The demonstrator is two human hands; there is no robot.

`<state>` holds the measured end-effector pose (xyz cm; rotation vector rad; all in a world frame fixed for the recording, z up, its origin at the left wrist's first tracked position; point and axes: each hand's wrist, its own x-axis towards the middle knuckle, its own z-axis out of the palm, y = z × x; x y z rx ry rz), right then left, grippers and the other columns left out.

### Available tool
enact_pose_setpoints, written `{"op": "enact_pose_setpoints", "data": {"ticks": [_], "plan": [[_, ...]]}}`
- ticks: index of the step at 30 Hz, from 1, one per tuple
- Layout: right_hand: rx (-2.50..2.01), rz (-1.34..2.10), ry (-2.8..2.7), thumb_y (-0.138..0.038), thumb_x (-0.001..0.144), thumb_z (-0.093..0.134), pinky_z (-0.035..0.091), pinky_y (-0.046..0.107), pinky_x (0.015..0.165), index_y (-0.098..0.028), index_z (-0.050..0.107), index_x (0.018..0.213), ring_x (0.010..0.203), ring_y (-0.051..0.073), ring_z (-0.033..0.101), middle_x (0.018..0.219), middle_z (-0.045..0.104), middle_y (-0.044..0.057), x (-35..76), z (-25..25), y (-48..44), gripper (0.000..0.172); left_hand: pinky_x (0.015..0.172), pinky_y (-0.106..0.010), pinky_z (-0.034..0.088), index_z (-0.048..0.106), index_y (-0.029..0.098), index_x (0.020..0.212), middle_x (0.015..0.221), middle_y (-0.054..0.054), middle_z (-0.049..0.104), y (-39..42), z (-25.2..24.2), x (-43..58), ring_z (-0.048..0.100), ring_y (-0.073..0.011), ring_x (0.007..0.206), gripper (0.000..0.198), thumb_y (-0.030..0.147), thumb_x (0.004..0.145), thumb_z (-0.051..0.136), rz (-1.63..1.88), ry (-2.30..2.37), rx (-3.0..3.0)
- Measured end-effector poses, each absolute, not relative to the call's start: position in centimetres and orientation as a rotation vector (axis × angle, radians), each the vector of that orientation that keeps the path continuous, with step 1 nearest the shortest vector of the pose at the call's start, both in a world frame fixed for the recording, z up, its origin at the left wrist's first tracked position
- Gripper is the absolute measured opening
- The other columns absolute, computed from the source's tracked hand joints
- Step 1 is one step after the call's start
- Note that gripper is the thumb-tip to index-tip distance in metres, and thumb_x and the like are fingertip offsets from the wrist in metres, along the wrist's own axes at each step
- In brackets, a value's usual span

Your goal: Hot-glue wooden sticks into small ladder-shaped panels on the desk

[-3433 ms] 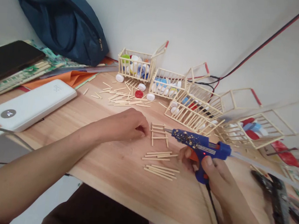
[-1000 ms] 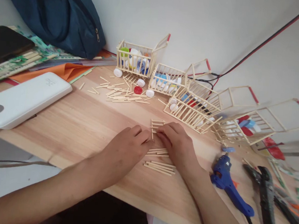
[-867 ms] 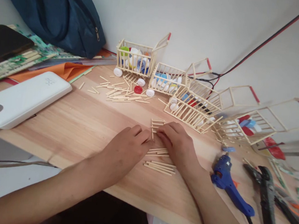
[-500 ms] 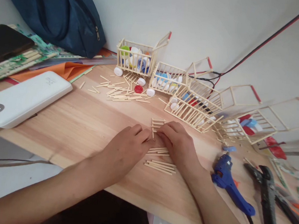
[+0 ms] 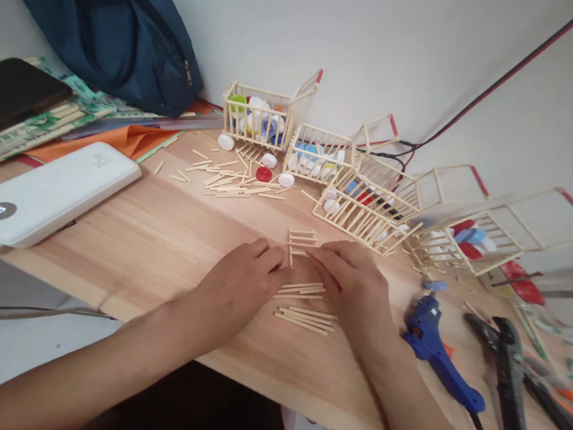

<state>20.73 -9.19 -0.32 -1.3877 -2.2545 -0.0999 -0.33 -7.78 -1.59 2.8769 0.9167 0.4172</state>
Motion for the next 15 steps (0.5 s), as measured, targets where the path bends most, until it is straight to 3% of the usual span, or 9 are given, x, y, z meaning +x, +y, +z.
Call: {"op": "enact_pose_setpoints", "data": {"ticks": [5, 15], "plan": [[-1.391, -0.257, -2.436, -0.016, 0.091, 0.055, 0.037, 0.035, 0.070, -0.021, 0.066, 0.111, 0.083, 0.021, 0.053, 0.098, 0.068, 0.007, 20.3, -0.9, -9.9, 0.023, 0.077, -0.034, 0.043, 0.058, 0.017, 0.113, 0.090, -0.005, 0.054, -7.8, -1.4, -0.2, 0.046, -0.0205, 0.088, 0.025, 0.012, 0.090, 0.049, 0.430, 0.908, 2.891], [-1.454, -0.380, -2.489, -0.020, 0.091, 0.056, 0.031, 0.034, 0.068, -0.020, 0.065, 0.110, 0.084, 0.020, 0.050, 0.096, 0.067, 0.006, 19.4, -1.0, -9.9, 0.020, 0.076, -0.034, 0.042, 0.061, 0.016, 0.105, 0.087, -0.004, 0.054, -7.7, -1.4, -0.1, 0.046, -0.0204, 0.086, 0.019, 0.012, 0.088, 0.053, 0.478, 0.849, 3.008]]}}
